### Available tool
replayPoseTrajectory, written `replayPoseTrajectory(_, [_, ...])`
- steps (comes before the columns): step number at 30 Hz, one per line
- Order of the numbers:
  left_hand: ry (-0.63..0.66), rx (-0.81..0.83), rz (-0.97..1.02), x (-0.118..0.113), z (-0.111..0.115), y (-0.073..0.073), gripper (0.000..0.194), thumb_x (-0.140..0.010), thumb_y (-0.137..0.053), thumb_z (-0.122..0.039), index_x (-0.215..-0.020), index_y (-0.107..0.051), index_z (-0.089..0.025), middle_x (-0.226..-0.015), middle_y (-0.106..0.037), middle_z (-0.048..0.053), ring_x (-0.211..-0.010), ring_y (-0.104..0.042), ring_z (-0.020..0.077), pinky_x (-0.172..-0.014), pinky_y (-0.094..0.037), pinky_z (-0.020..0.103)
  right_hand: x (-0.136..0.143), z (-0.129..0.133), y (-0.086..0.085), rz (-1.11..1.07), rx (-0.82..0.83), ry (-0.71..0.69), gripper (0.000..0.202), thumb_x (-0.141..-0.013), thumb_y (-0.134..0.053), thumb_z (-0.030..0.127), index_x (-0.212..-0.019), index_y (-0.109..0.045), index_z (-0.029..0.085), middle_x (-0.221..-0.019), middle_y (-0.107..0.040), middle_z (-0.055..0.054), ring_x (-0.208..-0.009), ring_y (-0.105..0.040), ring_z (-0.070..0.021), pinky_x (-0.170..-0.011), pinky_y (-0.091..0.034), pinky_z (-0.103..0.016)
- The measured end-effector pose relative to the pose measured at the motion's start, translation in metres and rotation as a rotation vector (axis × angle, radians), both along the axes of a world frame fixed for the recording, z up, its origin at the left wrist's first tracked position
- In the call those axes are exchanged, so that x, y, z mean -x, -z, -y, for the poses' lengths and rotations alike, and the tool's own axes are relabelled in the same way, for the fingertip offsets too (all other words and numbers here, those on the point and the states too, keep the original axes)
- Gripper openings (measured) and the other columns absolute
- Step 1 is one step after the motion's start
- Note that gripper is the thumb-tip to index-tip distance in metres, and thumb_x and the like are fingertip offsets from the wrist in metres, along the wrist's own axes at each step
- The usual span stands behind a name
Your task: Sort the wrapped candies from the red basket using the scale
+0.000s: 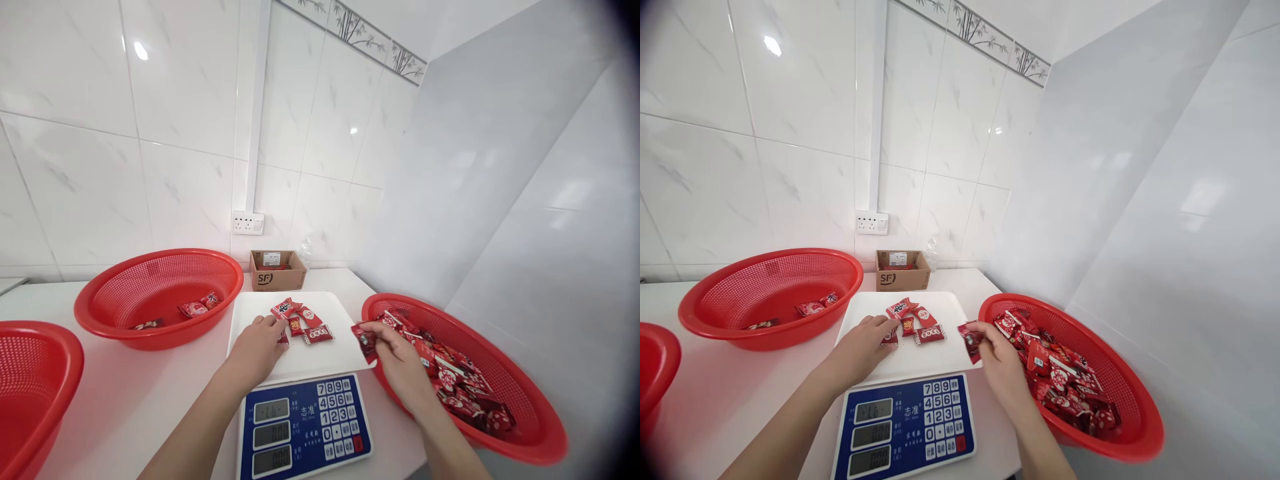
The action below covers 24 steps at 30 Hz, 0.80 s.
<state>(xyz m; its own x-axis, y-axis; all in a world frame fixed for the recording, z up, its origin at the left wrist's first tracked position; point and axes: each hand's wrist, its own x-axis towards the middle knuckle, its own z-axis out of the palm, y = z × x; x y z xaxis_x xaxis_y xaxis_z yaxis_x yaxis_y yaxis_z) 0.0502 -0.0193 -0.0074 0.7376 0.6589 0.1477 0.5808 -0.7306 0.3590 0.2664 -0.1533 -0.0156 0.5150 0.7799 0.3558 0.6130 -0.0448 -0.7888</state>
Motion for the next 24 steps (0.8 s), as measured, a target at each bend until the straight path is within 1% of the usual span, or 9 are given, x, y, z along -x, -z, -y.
replayPoseTrajectory(3, [-0.017, 0.025, 0.029, -0.003, 0.0, 0.002, 0.035, -0.082, -0.043, -0.029, -0.115, -0.054, -0.022, -0.111, -0.058, 0.008, -0.105, -0.05, 0.0253, -0.084, -0.041, 0.035, -0.027, 0.024, 0.005, 0.089, 0.08, 0.216, 0.04, -0.077, -0.036, 0.026, -0.11, -0.058, 0.02, -0.115, -0.062, -0.007, -0.108, -0.055, -0.0237, -0.094, -0.041, -0.042])
replayPoseTrajectory(6, [0.025, 0.099, 0.107, -0.005, 0.002, 0.003, 0.035, -0.084, -0.041, -0.033, -0.115, -0.054, -0.025, -0.115, -0.057, 0.006, -0.104, -0.053, 0.0233, -0.083, -0.042, 0.033, -0.042, 0.041, 0.012, 0.259, 0.115, 0.338, 0.047, -0.078, -0.041, 0.033, -0.122, -0.051, 0.02, -0.136, -0.044, -0.009, -0.125, -0.039, -0.0279, -0.1, -0.035, -0.048])
replayPoseTrajectory(8, [0.03, 0.138, 0.144, -0.006, 0.004, 0.003, 0.035, -0.084, -0.04, -0.035, -0.116, -0.053, -0.026, -0.118, -0.056, 0.005, -0.101, -0.055, 0.0221, -0.081, -0.043, 0.032, -0.04, 0.047, 0.018, 0.378, 0.058, 0.385, 0.046, -0.079, -0.043, 0.037, -0.121, -0.053, 0.021, -0.14, -0.038, -0.009, -0.128, -0.035, -0.0293, -0.099, -0.037, -0.049])
replayPoseTrajectory(10, [0.011, 0.142, 0.155, -0.007, 0.006, 0.002, 0.034, -0.084, -0.04, -0.036, -0.114, -0.053, -0.027, -0.116, -0.058, 0.004, -0.098, -0.057, 0.0218, -0.079, -0.043, 0.032, -0.029, 0.048, 0.026, 0.467, -0.044, 0.372, 0.038, -0.082, -0.043, 0.036, -0.115, -0.056, 0.022, -0.134, -0.045, -0.008, -0.122, -0.043, -0.0278, -0.095, -0.042, -0.047])
replayPoseTrajectory(12, [-0.012, 0.123, 0.144, -0.007, 0.008, 0.0, 0.032, -0.085, -0.039, -0.037, -0.112, -0.054, -0.028, -0.113, -0.06, 0.004, -0.095, -0.058, 0.022, -0.076, -0.044, 0.032, -0.015, 0.049, 0.037, 0.542, -0.166, 0.289, 0.03, -0.084, -0.043, 0.031, -0.107, -0.058, 0.021, -0.12, -0.057, -0.009, -0.112, -0.052, -0.0241, -0.091, -0.046, -0.042])
replayPoseTrajectory(16, [-0.056, 0.069, 0.135, -0.007, 0.009, -0.002, 0.033, -0.084, -0.04, -0.037, -0.111, -0.055, -0.028, -0.114, -0.059, 0.004, -0.104, -0.054, 0.023, -0.079, -0.044, 0.034, 0.002, 0.055, 0.074, 0.618, -0.32, 0.151, 0.02, -0.084, -0.047, 0.023, -0.099, -0.059, 0.02, -0.093, -0.065, -0.009, -0.09, -0.062, -0.0202, -0.077, -0.053, -0.034])
replayPoseTrajectory(20, [-0.088, 0.025, 0.163, -0.008, 0.006, 0.0, 0.037, -0.084, -0.04, -0.039, -0.117, -0.052, -0.026, -0.126, -0.052, 0.005, -0.117, -0.044, 0.0235, -0.089, -0.041, 0.036, 0.0, 0.068, 0.12, 0.454, -0.238, 0.167, 0.016, -0.083, -0.047, 0.025, -0.093, -0.059, 0.019, -0.088, -0.066, -0.009, -0.083, -0.064, -0.0191, -0.072, -0.054, -0.03])
replayPoseTrajectory(22, [-0.096, 0.014, 0.169, -0.008, 0.002, 0.003, 0.041, -0.084, -0.04, -0.039, -0.122, -0.049, -0.026, -0.133, -0.046, 0.005, -0.123, -0.04, 0.0236, -0.095, -0.038, 0.037, -0.005, 0.071, 0.137, 0.317, -0.103, 0.142, 0.019, -0.083, -0.046, 0.03, -0.092, -0.059, 0.019, -0.091, -0.067, -0.009, -0.083, -0.065, -0.019, -0.072, -0.054, -0.029])
replayPoseTrajectory(24, [-0.098, 0.007, 0.154, -0.008, -0.001, 0.006, 0.045, -0.084, -0.04, -0.041, -0.126, -0.045, -0.027, -0.139, -0.039, 0.005, -0.128, -0.033, 0.0239, -0.101, -0.033, 0.038, -0.011, 0.069, 0.148, 0.162, 0.04, 0.118, 0.025, -0.081, -0.046, 0.034, -0.095, -0.061, 0.019, -0.096, -0.068, -0.009, -0.086, -0.065, -0.0192, -0.074, -0.053, -0.028])
